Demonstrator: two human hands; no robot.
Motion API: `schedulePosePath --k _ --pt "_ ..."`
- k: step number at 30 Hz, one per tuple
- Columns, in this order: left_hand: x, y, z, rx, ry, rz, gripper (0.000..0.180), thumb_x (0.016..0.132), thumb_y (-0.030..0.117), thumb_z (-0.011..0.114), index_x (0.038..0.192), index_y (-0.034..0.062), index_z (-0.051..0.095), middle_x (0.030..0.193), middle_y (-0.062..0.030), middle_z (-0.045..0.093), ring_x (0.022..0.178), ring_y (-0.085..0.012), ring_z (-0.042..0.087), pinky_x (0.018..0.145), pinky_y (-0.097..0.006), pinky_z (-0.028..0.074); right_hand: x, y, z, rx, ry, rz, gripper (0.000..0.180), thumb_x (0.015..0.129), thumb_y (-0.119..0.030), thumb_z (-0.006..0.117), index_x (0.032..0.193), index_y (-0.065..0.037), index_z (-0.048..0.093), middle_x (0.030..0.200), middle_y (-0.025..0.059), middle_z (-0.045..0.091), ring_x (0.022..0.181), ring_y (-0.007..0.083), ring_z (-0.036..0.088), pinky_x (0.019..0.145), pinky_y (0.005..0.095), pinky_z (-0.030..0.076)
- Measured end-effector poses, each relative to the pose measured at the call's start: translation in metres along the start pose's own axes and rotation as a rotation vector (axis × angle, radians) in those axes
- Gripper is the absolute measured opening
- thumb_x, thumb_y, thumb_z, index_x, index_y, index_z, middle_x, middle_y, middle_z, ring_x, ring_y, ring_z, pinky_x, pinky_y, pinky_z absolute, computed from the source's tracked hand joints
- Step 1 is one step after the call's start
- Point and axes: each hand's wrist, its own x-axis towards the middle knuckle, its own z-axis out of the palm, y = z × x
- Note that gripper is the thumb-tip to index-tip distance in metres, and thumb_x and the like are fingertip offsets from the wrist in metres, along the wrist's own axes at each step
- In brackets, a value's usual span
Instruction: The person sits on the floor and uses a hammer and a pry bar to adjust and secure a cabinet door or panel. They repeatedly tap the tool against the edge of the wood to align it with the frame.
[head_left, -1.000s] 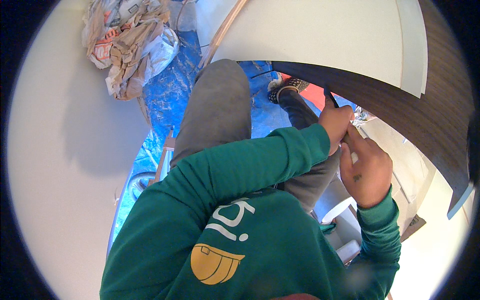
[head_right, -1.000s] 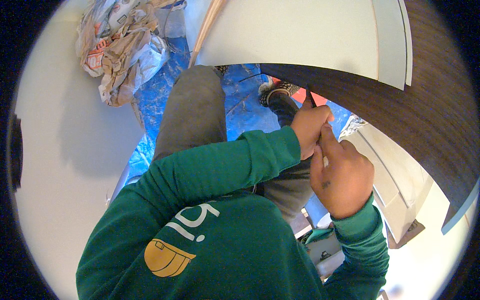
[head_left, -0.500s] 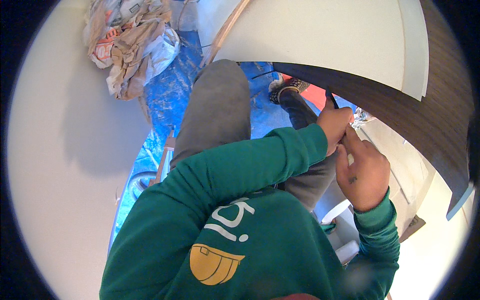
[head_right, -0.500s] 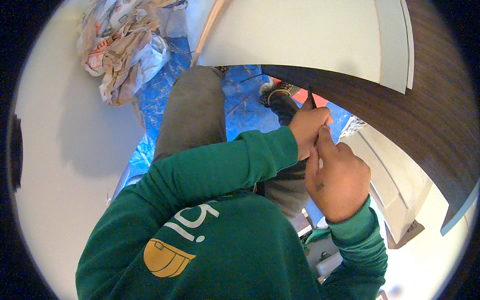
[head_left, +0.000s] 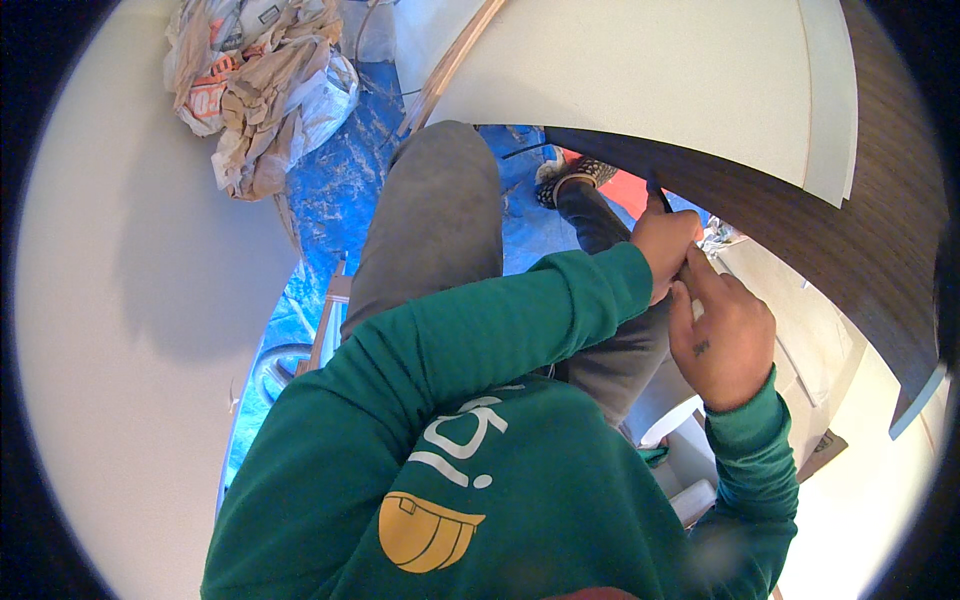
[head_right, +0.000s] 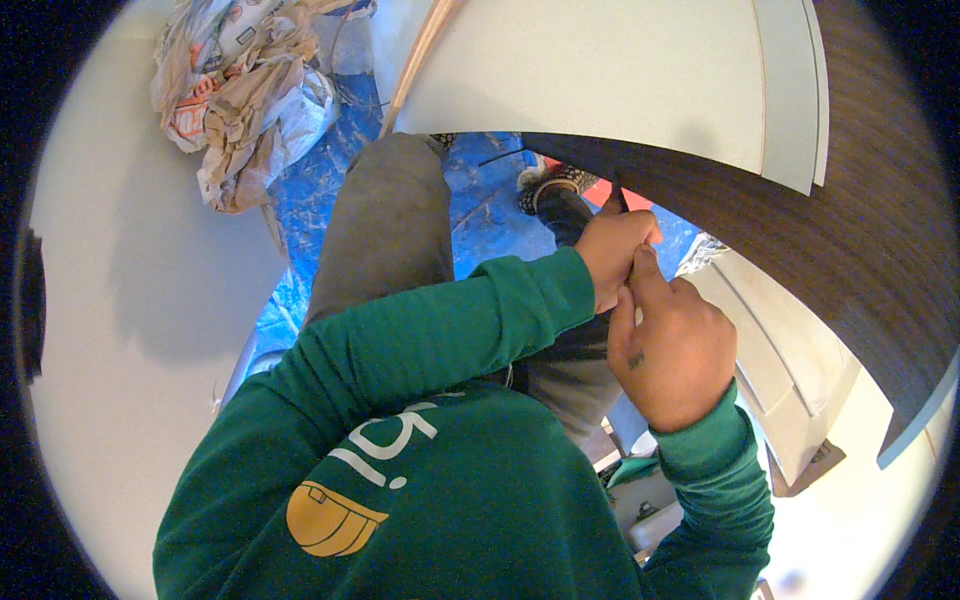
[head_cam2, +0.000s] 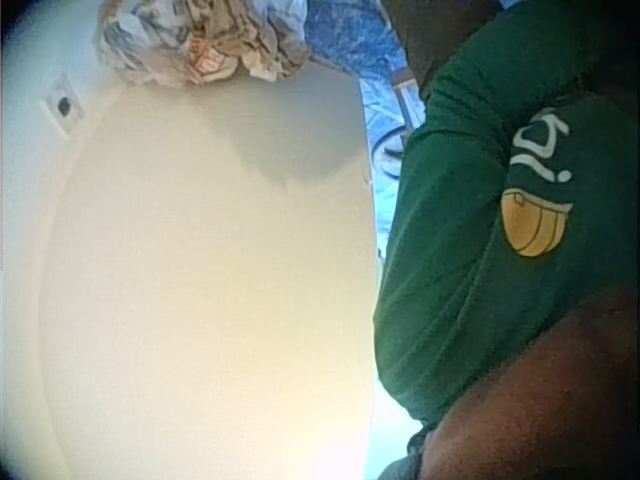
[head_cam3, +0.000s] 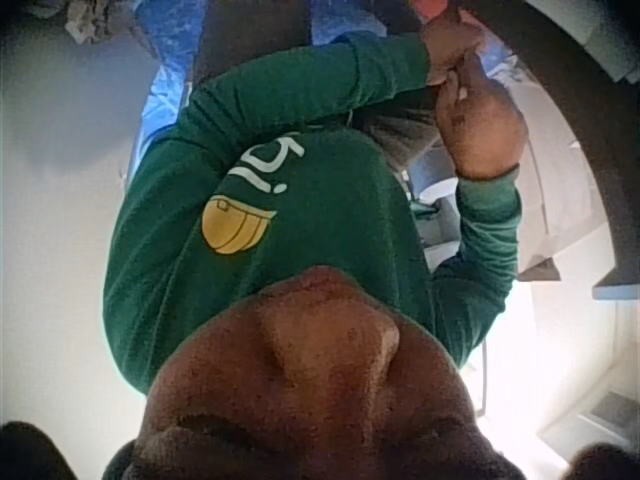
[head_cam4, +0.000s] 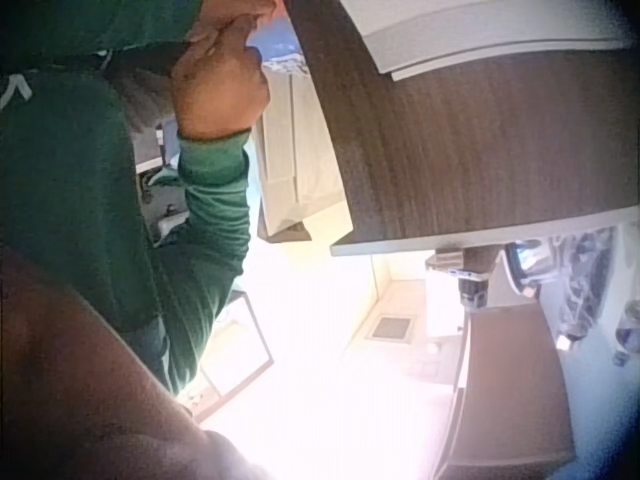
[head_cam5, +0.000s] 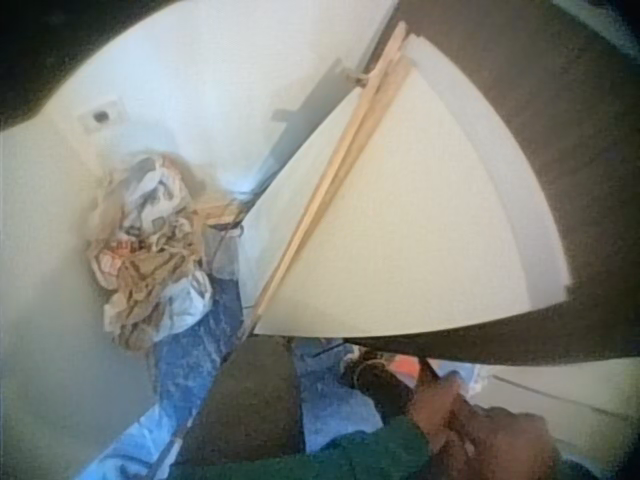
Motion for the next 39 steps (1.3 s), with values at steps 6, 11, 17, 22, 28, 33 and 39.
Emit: schedulePosePath --k 6,11,17,22,28,33,39 --pt "0.002 0.0 -0.002 0.017 0.0 -0.011 0.031 0.078 0.009 0.058 0.106 0.0018 0.047 0.076 -0.0106 0.048 0.06 -0.0196 0.051 0.047 -0.039 0.039 0.002 0.003 0.004 0.002 0.012 -0.005 0.04 0.083 -0.011 0.065 0.122 -0.002 0.064 0.081 0.0172 0.069 0.071 0.0337 0.067 0.064 0.0423 0.053" --pt "0.004 -0.002 -0.001 0.001 0.008 0.018 0.032 0.078 0.009 0.059 0.107 0.0019 0.047 0.077 -0.0109 0.049 0.061 -0.02 0.051 0.048 -0.039 0.039 0.003 0.007 0.007 0.023 0.028 -0.008 0.039 0.083 -0.011 0.065 0.121 -0.002 0.065 0.082 0.0174 0.069 0.072 0.0341 0.067 0.065 0.0424 0.053" --pt "0.012 -0.008 -0.007 0.051 -0.012 0.028 0.033 0.078 0.011 0.06 0.106 0.0025 0.046 0.076 -0.0111 0.049 0.061 -0.0204 0.051 0.048 -0.039 0.039 0.004 0.013 0.008 0.083 0.037 -0.024 0.038 0.083 -0.01 0.065 0.12 -0.001 0.066 0.081 0.0183 0.069 0.067 0.034 0.066 0.062 0.0417 0.052" --pt "0.015 -0.011 -0.003 0.028 0.051 0.054 0.033 0.078 0.011 0.06 0.107 0.0035 0.045 0.076 -0.0111 0.049 0.06 -0.0205 0.051 0.048 -0.039 0.039 0.005 0.02 0.013 0.116 0.057 -0.049 0.038 0.083 -0.009 0.064 0.12 -0.001 0.066 0.079 0.019 0.068 0.064 0.0335 0.064 0.06 0.0401 0.051" --pt "0.015 -0.011 -0.005 -0.016 0.036 0.054 0.028 0.08 0.01 0.059 0.105 0.0061 0.047 0.075 -0.0109 0.049 0.06 -0.0203 0.05 0.048 -0.039 0.038 0.005 0.026 0.024 0.106 0.143 -0.109 0.04 0.081 -0.016 0.067 0.119 -0.004 0.065 0.07 0.0159 0.063 0.062 0.0327 0.064 0.055 0.044 0.05" --pt "0.019 -0.012 -0.013 -0.004 0.005 0.015 0.024 0.081 0.011 0.058 0.103 0.0065 0.048 0.072 -0.0097 0.049 0.059 -0.0199 0.05 0.047 -0.039 0.038 0.005 0.022 0.024 0.062 0.104 -0.094 0.042 0.082 -0.017 0.067 0.121 -0.003 0.064 0.067 0.0148 0.061 0.059 0.0328 0.062 0.052 0.044 0.049" --pt "0.02 -0.013 -0.01 -0.003 0.043 0.048 0.025 0.082 0.011 0.057 0.104 0.0052 0.048 0.072 -0.0089 0.049 0.058 -0.0193 0.049 0.046 -0.038 0.038 0.006 0.026 0.027 0.087 0.124 -0.117 0.043 0.082 -0.017 0.067 0.122 -0.003 0.064 0.065 0.0148 0.06 0.057 0.0325 0.061 0.052 0.044 0.048"
